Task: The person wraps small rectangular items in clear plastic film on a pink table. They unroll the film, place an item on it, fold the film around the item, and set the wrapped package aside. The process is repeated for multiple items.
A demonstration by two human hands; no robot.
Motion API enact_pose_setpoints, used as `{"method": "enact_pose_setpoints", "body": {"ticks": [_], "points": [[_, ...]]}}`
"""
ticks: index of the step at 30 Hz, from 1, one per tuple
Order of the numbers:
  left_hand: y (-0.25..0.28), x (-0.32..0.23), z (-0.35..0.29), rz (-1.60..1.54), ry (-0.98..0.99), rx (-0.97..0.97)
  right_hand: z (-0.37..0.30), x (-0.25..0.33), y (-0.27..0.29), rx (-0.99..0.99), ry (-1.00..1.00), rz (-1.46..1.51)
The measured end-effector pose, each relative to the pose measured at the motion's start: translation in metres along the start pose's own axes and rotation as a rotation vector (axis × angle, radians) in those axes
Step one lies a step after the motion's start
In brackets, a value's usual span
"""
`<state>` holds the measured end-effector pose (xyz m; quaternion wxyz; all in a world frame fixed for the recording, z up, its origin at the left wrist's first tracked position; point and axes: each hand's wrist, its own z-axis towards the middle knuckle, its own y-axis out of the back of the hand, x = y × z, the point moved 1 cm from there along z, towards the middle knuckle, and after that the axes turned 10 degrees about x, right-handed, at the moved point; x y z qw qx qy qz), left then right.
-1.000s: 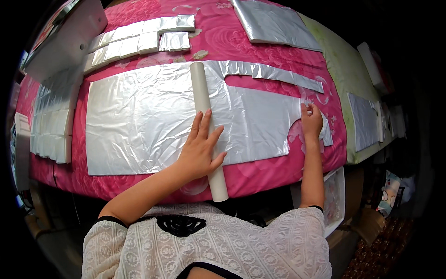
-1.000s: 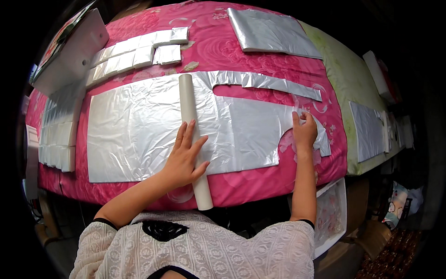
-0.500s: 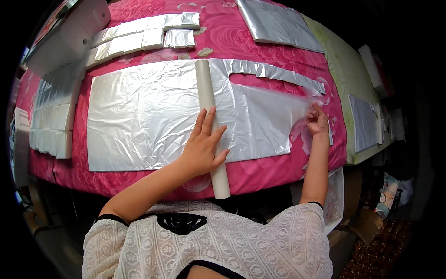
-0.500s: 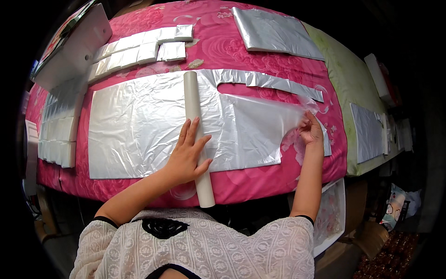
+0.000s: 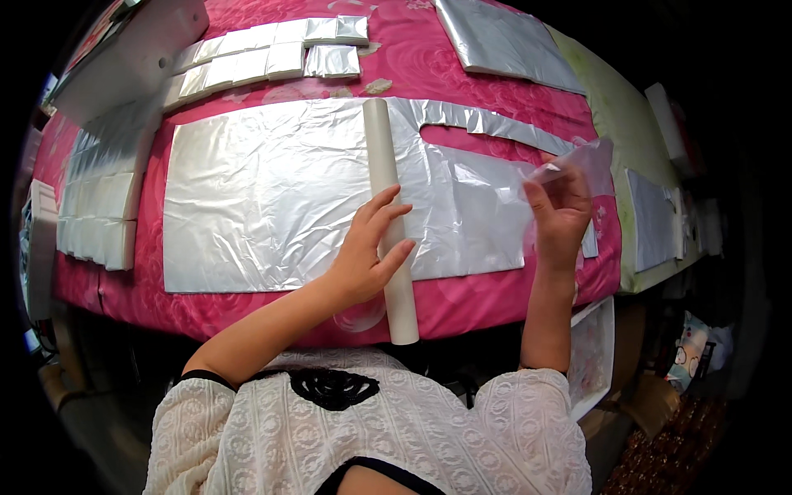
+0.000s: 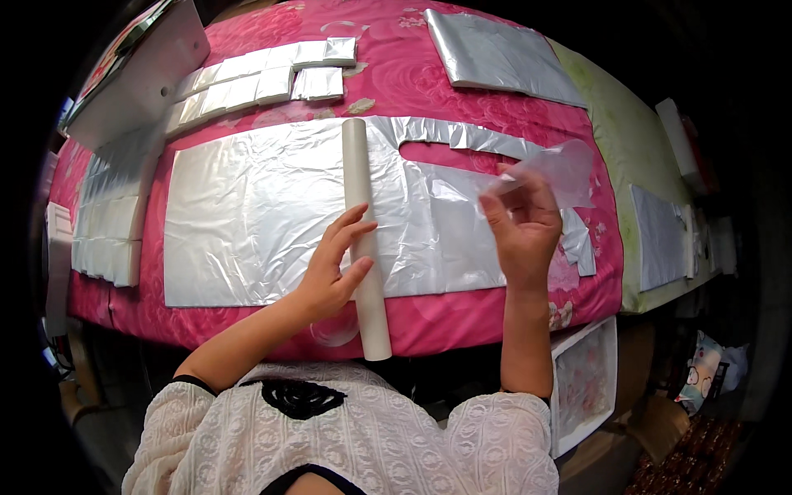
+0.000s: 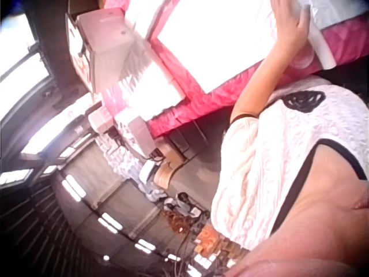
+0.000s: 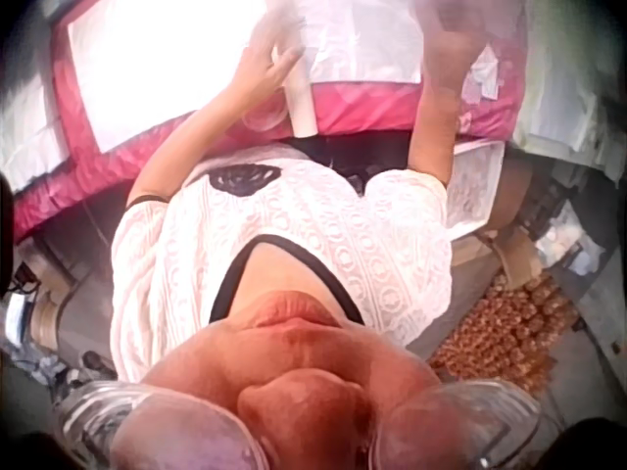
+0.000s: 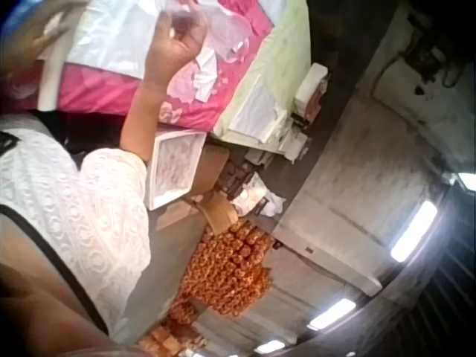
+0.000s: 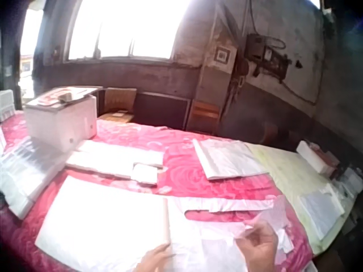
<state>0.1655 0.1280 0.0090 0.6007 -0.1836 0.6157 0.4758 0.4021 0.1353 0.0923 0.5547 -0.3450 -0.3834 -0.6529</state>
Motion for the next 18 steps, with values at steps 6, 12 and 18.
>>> {"method": "enact_pose_setpoints", "body": {"ticks": [6,12,18], "points": [[0.085,0.014,-0.014,-1.225,0.642,0.504,-0.076,0.010,-0.166,0.887,0.089,-0.274],[0.168,0.037,-0.052,-0.518,0.783,0.526,-0.094,0.029,-0.174,0.778,0.295,-0.336],[0.221,0.060,-0.084,-0.360,0.841,0.343,-0.108,0.023,-0.124,0.640,-0.027,-0.748]]}}
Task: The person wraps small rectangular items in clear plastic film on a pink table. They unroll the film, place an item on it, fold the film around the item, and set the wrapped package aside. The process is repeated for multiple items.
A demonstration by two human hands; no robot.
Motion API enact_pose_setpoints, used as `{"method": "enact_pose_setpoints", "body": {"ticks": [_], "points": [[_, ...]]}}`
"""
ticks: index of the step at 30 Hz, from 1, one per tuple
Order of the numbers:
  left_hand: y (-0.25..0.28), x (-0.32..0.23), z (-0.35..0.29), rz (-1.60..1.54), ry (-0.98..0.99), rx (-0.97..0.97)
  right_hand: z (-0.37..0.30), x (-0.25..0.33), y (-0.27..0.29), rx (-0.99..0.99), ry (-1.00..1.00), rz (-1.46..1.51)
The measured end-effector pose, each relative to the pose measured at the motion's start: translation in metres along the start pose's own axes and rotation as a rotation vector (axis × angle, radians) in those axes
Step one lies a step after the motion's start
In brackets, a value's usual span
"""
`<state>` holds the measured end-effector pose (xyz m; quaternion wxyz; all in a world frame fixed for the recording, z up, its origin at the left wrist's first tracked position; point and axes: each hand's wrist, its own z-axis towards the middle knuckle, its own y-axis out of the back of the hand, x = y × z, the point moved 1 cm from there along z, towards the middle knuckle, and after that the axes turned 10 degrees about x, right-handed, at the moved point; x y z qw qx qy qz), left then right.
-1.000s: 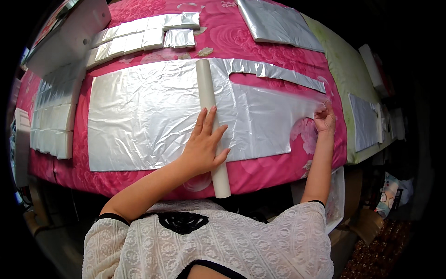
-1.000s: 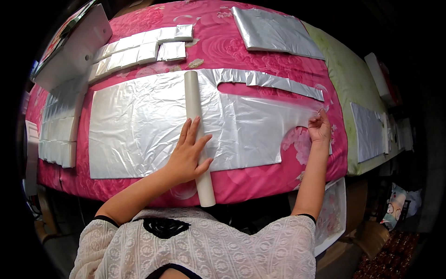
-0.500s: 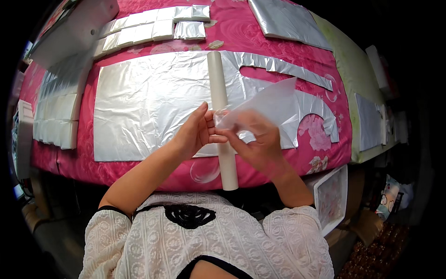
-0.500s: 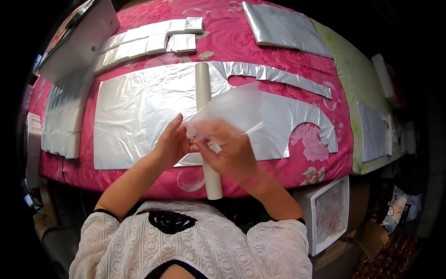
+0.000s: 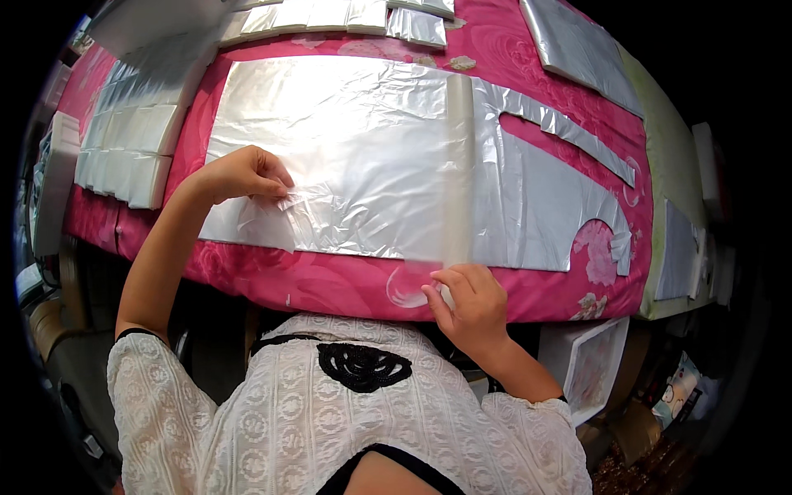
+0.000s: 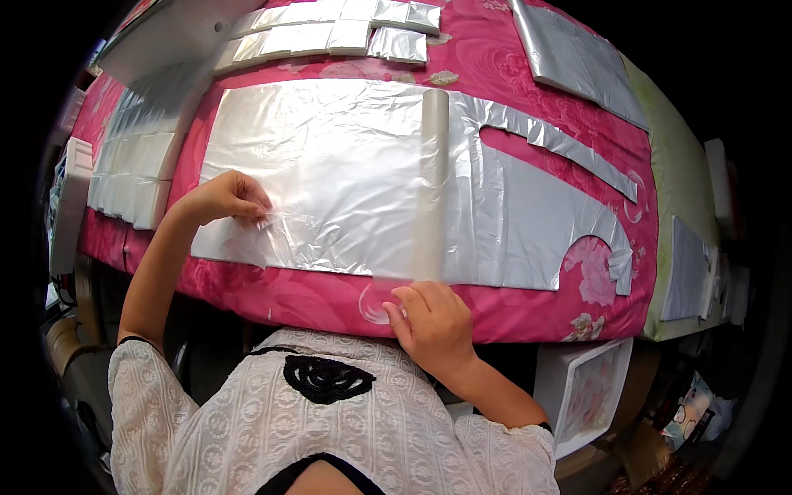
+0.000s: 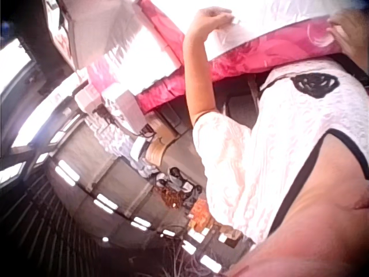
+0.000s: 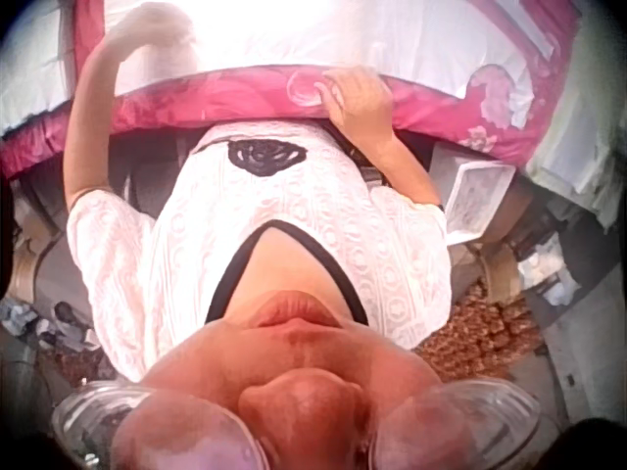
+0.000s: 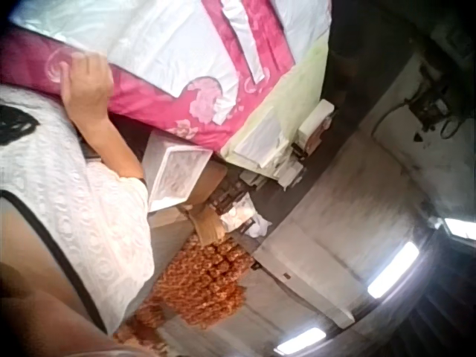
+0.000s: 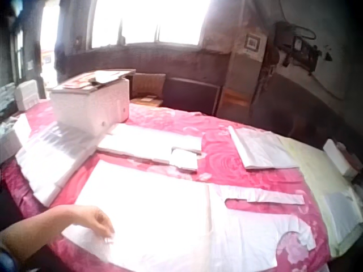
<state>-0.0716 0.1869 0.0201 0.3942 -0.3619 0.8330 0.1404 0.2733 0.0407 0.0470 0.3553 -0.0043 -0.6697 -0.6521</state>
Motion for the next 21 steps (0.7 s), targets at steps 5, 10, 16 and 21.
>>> {"method": "enact_pose_setpoints", "body": {"ticks": [5,10,16,21], "points": [[0.012,0.001,0.003,0.071,0.010,-0.079,-0.012,-0.002,0.006,0.080,-0.490,-0.095],[0.017,0.000,0.011,0.123,0.045,-0.045,-0.032,-0.017,-0.004,0.249,-0.734,0.304],[0.027,-0.009,0.011,0.143,0.059,-0.095,-0.038,-0.027,0.009,0.231,-0.798,0.386],[0.036,-0.016,0.001,0.452,0.115,-0.330,-0.041,-0.033,0.011,0.249,-0.779,0.399]]}}
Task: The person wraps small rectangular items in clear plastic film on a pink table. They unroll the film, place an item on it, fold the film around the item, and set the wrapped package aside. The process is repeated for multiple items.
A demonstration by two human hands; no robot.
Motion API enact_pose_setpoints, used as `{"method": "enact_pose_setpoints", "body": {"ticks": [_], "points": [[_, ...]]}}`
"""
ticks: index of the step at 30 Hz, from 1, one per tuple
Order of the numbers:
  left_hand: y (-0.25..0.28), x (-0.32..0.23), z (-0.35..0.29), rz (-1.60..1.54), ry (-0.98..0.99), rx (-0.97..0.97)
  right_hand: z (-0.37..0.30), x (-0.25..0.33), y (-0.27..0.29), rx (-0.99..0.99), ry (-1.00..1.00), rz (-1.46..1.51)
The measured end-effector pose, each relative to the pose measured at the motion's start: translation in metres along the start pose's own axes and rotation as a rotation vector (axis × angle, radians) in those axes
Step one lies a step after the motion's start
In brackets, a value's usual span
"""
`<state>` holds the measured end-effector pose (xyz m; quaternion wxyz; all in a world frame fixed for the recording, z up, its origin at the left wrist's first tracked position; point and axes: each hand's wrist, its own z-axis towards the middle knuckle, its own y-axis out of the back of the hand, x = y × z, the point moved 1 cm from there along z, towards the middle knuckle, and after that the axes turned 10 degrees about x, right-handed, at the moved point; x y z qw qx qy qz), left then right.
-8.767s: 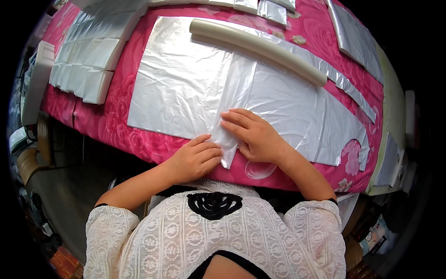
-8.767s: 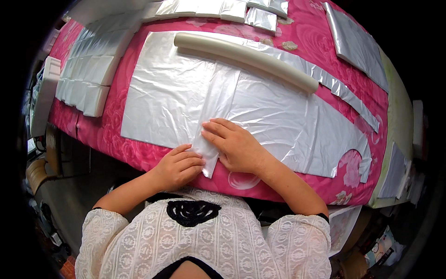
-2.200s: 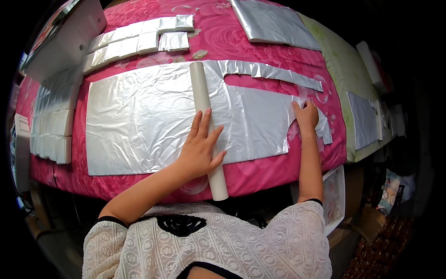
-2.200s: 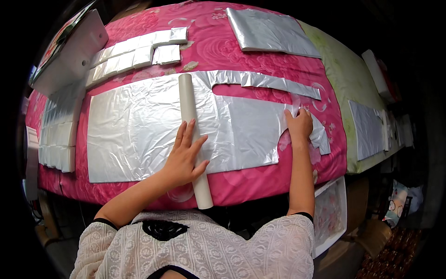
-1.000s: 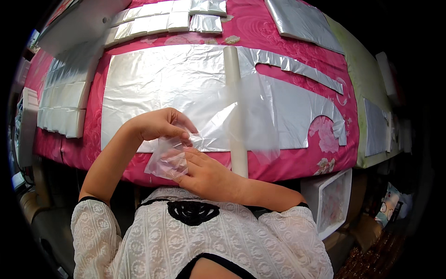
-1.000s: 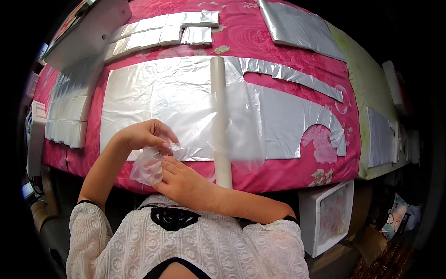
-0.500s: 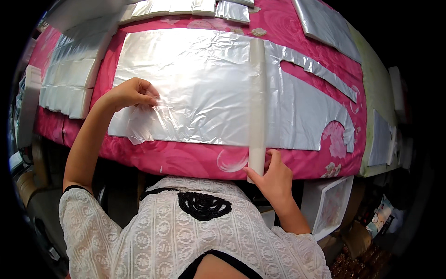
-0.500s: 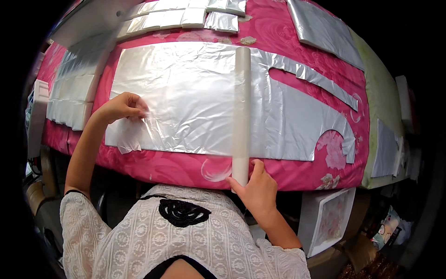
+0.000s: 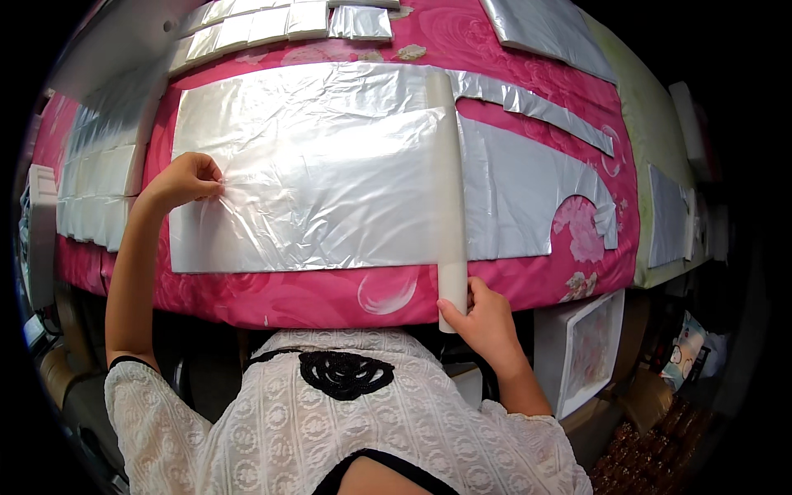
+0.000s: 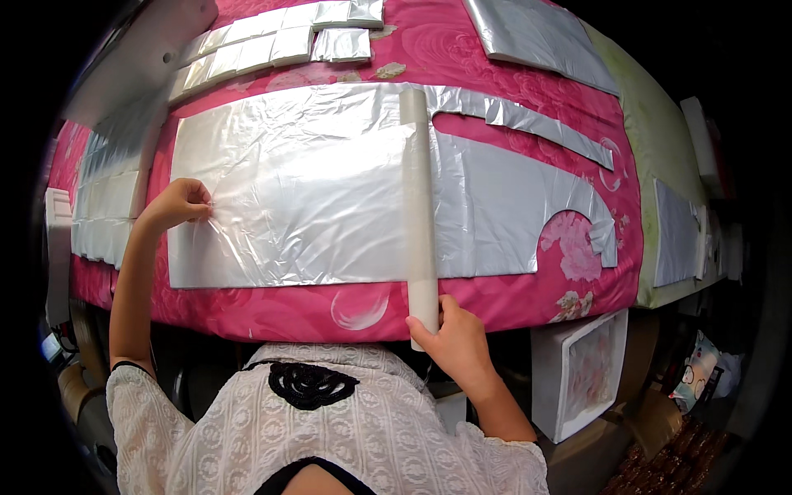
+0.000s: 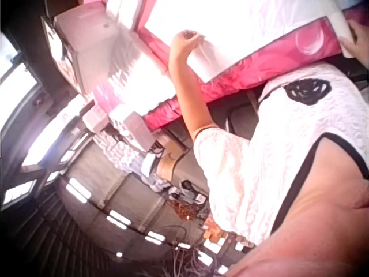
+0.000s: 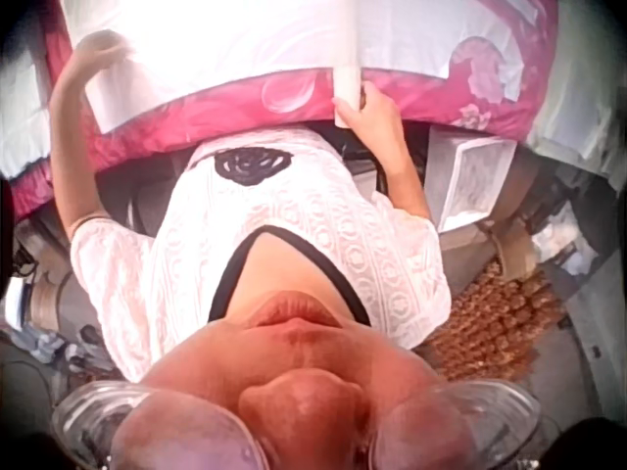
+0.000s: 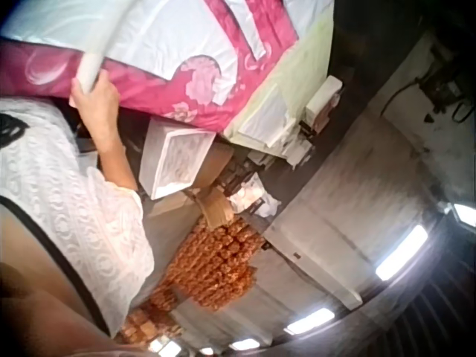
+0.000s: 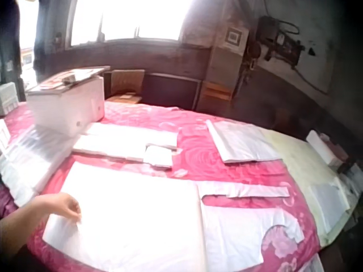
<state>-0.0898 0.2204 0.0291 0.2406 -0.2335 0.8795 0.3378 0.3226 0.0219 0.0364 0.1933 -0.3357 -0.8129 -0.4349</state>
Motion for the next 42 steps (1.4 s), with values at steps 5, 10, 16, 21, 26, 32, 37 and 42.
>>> {"method": "enact_pose_setpoints", "body": {"ticks": [5,10,16,21,26,32,37,42], "points": [[-0.068,-0.091,-0.013,0.454,-0.633,-0.634,0.000,-0.004,0.002,0.011,-0.017,-0.040],[-0.183,-0.151,0.027,0.335,-0.907,-0.400,0.002,-0.001,0.006,0.060,-0.019,-0.002],[-0.227,-0.153,0.056,0.444,-0.755,-0.380,0.019,-0.006,0.027,0.271,0.009,-0.001],[-0.232,-0.150,0.060,0.589,-0.689,-0.401,0.111,0.014,0.057,0.053,0.226,0.353],[-0.232,-0.151,0.060,0.628,-0.677,-0.405,0.213,0.040,0.090,0.232,0.217,0.822],[-0.231,-0.152,0.059,0.629,-0.673,-0.395,0.267,0.035,0.108,0.083,0.269,1.634],[-0.231,-0.152,0.059,0.600,-0.696,-0.395,0.273,-0.018,0.194,-0.183,0.547,1.908],[-0.232,-0.150,0.059,0.588,-0.705,-0.407,0.249,-0.062,0.296,-0.526,0.858,1.756]]}}
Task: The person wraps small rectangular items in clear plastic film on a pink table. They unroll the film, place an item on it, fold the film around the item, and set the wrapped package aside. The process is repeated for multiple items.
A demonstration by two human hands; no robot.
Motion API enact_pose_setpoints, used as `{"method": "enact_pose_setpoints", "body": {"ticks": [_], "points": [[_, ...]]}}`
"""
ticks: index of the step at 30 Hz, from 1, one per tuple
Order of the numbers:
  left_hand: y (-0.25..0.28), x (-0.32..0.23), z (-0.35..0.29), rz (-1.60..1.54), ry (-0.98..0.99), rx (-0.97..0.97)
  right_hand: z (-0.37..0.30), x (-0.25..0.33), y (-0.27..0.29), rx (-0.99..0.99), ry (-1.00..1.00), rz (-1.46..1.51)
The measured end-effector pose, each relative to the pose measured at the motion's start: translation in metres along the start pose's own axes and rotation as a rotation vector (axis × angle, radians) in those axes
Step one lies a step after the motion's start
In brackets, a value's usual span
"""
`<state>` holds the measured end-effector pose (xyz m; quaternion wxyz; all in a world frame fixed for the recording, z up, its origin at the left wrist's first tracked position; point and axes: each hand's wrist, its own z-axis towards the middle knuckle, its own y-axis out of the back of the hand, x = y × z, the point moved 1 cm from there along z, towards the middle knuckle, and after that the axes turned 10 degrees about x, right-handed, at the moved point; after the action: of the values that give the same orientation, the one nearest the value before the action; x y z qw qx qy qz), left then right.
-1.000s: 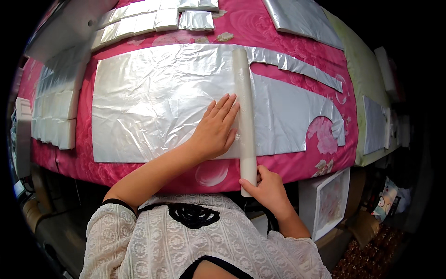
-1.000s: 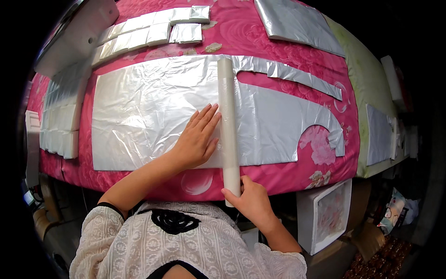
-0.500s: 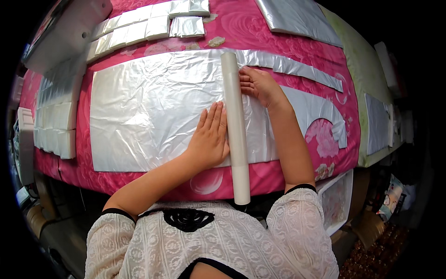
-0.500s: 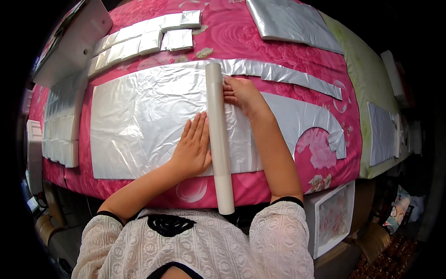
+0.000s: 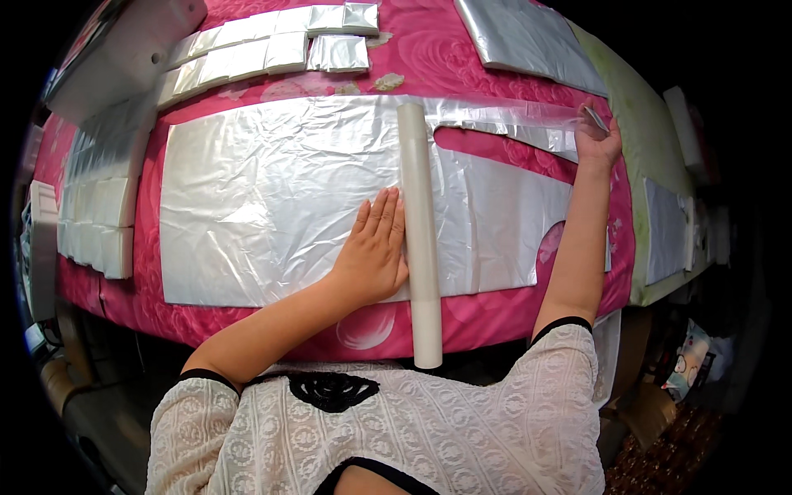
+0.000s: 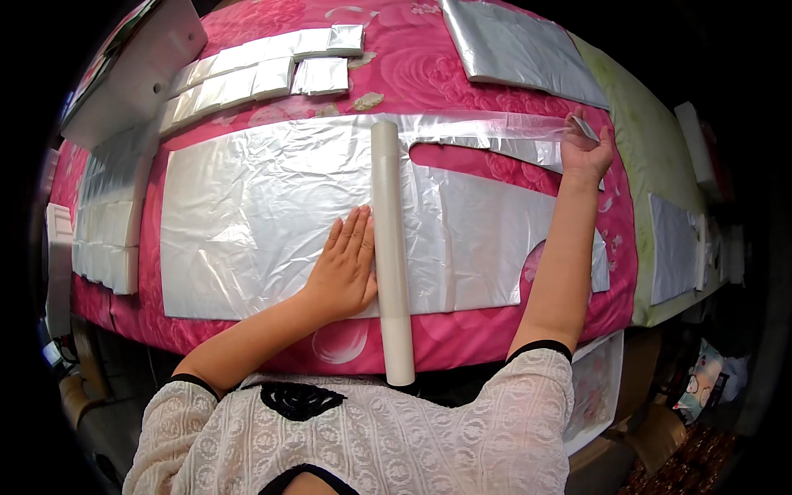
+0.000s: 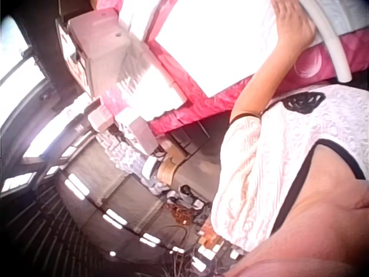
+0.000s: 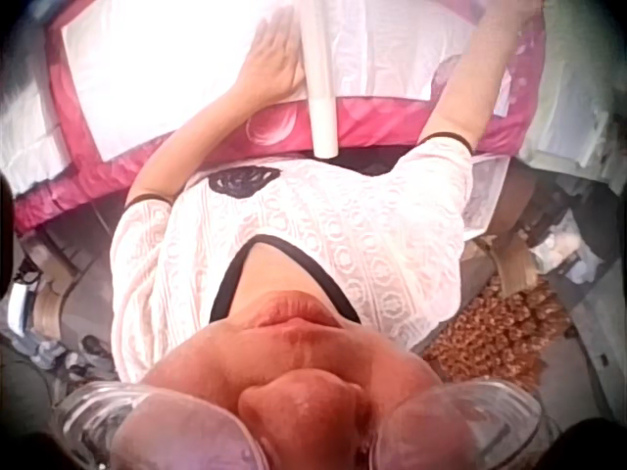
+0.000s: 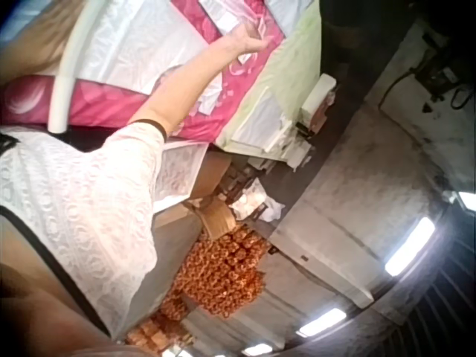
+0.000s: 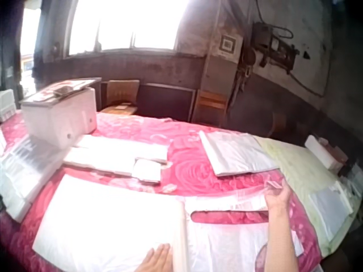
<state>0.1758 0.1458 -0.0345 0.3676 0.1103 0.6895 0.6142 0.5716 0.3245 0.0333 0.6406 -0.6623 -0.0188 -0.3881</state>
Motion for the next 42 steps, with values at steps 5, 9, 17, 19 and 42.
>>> {"method": "enact_pose_setpoints", "body": {"ticks": [5,9,17,19,42], "points": [[-0.001,0.001,0.000,-0.007,0.001,-0.012,-0.013,0.002,-0.027,0.132,-0.119,-0.045],[-0.002,0.001,0.001,-0.010,-0.007,-0.009,-0.058,-0.056,-0.069,0.479,-0.178,-0.291],[0.000,0.005,-0.001,-0.133,-0.171,-0.152,-0.258,-0.215,-0.206,1.339,-0.359,-0.994],[-0.008,0.003,-0.001,0.039,-0.077,-0.209,-0.308,-0.254,-0.228,1.447,-0.392,-0.971],[0.000,0.001,-0.005,-0.015,0.079,-0.008,-0.266,-0.066,-0.056,1.559,0.030,-1.661]]}}
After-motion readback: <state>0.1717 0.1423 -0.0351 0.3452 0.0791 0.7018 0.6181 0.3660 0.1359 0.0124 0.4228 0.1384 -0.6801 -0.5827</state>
